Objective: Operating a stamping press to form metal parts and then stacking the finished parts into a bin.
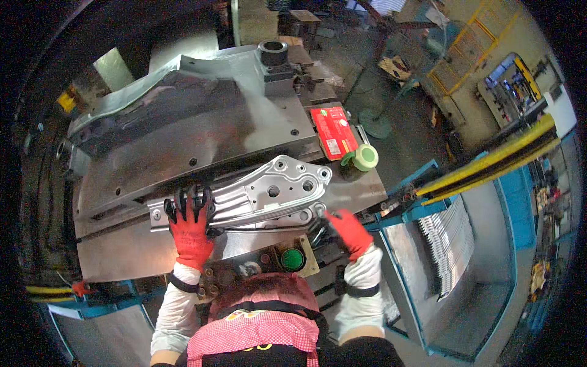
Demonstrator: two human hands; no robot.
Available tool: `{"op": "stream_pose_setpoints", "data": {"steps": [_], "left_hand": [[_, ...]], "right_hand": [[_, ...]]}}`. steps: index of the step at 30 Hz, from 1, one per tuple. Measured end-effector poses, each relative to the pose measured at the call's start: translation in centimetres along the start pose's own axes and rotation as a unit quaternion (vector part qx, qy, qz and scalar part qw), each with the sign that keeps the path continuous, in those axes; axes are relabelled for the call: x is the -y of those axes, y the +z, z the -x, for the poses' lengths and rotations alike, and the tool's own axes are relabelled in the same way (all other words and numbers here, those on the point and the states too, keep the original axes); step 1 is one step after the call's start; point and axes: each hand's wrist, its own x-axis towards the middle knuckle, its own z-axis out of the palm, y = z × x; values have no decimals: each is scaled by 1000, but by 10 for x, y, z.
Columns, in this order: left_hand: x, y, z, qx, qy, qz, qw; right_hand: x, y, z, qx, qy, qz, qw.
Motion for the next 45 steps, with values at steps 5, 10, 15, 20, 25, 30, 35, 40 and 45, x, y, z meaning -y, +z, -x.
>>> {"op": "stream_pose_setpoints", "data": {"steps": [5, 10, 15, 20, 25, 30, 35, 40, 45], "left_hand": [[-2, -1, 2, -25, 11, -13, 1000], [-3, -1, 0, -45, 26, -6, 999], [1, 0, 5, -40, 8, 11, 999], [2, 9, 5, -60, 12, -23, 998], [-7, 6, -4, -64, 1, -47, 997], [-5, 2, 1, -55, -3, -6, 998], [-1, 2, 5, -63, 3, 4, 998], [3, 10, 3, -62, 24, -21, 998], [2, 2, 7, -79, 24, 0, 997]], "right_hand": [[69, -13, 23, -135, 34, 220, 966], [9, 51, 19, -68, 44, 160, 984], [-17, 75, -9, -37, 72, 134, 988], [-25, 70, -27, -81, 136, 156, 975], [4, 53, -39, -45, 74, 134, 987], [48, 43, -8, -99, 2, 259, 961], [165, 41, 17, -99, -221, 226, 944], [206, 79, -19, 9, -406, 490, 771], [213, 100, -47, 100, -363, 532, 759]]}}
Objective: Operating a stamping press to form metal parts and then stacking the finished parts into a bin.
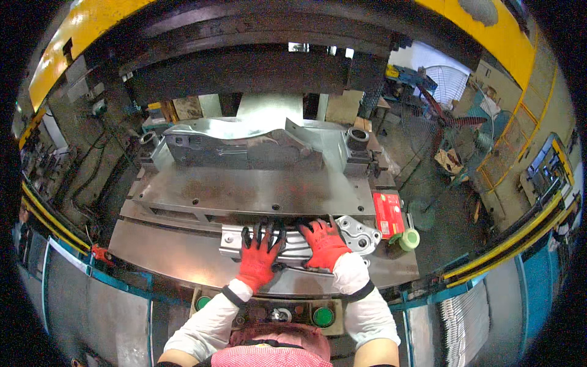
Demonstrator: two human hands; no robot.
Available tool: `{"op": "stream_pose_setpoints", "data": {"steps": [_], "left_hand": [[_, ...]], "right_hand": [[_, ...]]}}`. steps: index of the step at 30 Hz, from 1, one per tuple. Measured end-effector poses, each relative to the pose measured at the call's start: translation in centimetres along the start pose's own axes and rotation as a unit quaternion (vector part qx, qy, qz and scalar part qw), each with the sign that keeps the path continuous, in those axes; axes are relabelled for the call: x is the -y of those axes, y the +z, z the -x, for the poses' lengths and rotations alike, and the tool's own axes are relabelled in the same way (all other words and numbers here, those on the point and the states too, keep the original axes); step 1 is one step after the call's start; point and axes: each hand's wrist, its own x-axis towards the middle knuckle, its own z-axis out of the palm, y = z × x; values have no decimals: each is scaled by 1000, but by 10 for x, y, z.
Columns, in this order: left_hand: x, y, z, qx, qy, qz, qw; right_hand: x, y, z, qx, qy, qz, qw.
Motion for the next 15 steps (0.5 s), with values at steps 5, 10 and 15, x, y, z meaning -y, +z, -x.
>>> {"op": "stream_pose_setpoints", "data": {"steps": [5, 10, 15], "left_hand": [[3, 0, 1, 10, -5, 9, 1000], [3, -3, 0, 10, -8, 17, 1000], [4, 0, 3, 30, -15, 16, 999]], "right_hand": [[5, 1, -2, -43, -2, -53, 998], [2, 14, -4, -66, 9, -78, 995], [0, 20, -5, -76, 4, -52, 996]]}}
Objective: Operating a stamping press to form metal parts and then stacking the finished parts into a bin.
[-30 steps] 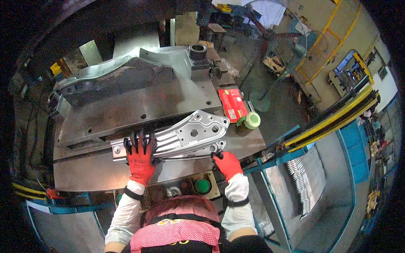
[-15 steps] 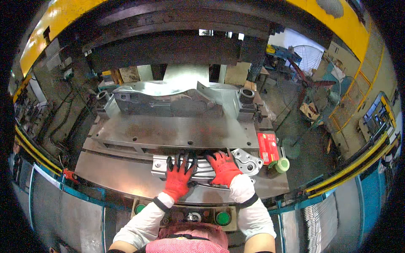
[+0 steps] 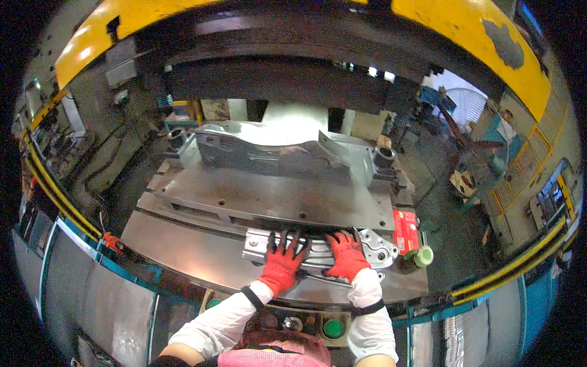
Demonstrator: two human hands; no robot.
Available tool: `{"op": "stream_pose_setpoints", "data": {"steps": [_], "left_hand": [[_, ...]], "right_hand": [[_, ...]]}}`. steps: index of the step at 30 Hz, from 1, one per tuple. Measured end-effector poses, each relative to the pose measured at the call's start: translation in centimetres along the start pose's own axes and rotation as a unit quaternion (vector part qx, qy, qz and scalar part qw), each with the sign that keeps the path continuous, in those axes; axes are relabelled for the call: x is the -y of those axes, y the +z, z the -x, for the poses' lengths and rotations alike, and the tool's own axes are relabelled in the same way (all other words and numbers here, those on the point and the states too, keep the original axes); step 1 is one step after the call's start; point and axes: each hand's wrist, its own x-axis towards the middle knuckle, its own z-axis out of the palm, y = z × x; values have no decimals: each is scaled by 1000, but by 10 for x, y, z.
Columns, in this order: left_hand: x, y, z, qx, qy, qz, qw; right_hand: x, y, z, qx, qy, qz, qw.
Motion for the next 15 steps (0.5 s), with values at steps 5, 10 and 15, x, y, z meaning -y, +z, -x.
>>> {"op": "stream_pose_setpoints", "data": {"steps": [5, 10, 15], "left_hand": [[0, 14, 0, -6, 10, -22, 1000], [2, 8, 2, 1, 6, 3, 1000], [1, -1, -1, 1, 6, 9, 1000]], "right_hand": [[4, -7, 0, 11, 16, 28, 999], [5, -3, -1, 25, 27, 19, 999], [8, -7, -3, 53, 56, 31, 997]]}}
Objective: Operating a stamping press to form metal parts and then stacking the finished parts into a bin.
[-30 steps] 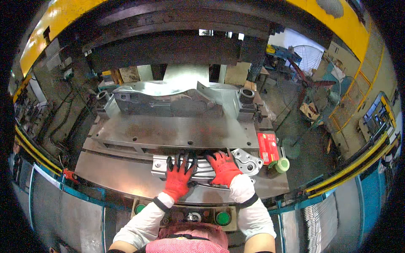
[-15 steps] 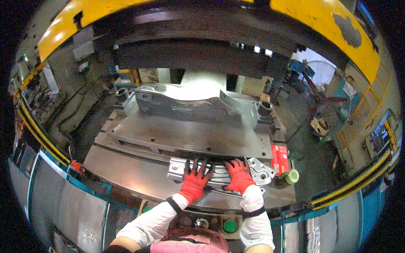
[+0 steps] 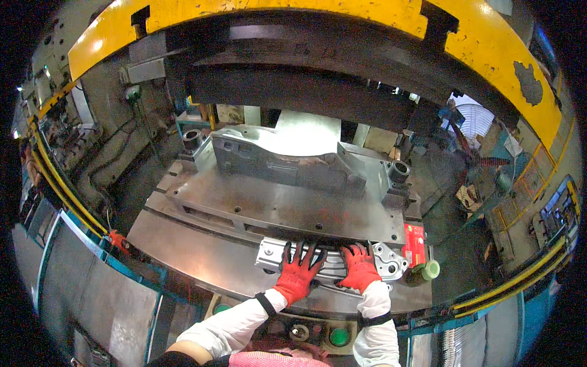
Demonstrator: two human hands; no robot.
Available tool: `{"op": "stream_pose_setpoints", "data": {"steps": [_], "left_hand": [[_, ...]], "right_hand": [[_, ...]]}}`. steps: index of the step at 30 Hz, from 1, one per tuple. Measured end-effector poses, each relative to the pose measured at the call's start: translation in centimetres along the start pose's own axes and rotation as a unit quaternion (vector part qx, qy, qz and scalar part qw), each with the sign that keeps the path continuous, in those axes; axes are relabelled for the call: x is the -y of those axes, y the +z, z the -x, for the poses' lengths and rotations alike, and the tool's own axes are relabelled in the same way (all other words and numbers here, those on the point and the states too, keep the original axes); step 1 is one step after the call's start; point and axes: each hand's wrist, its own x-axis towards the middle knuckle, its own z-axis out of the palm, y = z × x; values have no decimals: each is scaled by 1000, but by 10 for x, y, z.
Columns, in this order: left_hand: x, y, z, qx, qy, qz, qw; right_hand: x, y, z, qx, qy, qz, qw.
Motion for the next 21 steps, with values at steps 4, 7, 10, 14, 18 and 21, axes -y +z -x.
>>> {"op": "stream_pose_setpoints", "data": {"steps": [4, 7, 10, 14, 18, 21], "left_hand": [[2, 4, -1, 0, -3, 7, 1000], [2, 4, 1, -3, 2, 22, 1000], [1, 5, 0, -5, -1, 17, 1000], [1, 3, 1, -5, 0, 21, 1000], [0, 2, 2, 2, 1, -7, 1000], [1, 4, 0, 12, -3, -9, 1000]], "right_hand": [[0, 0, -1, -8, -5, 5, 1000], [0, 4, 1, -9, 2, -21, 1000], [-2, 4, 1, -13, -4, -23, 1000], [1, 3, 2, -11, 1, -25, 1000], [2, 1, 2, -12, -3, -4, 1000], [1, 3, 0, -15, -7, -9, 1000]]}}
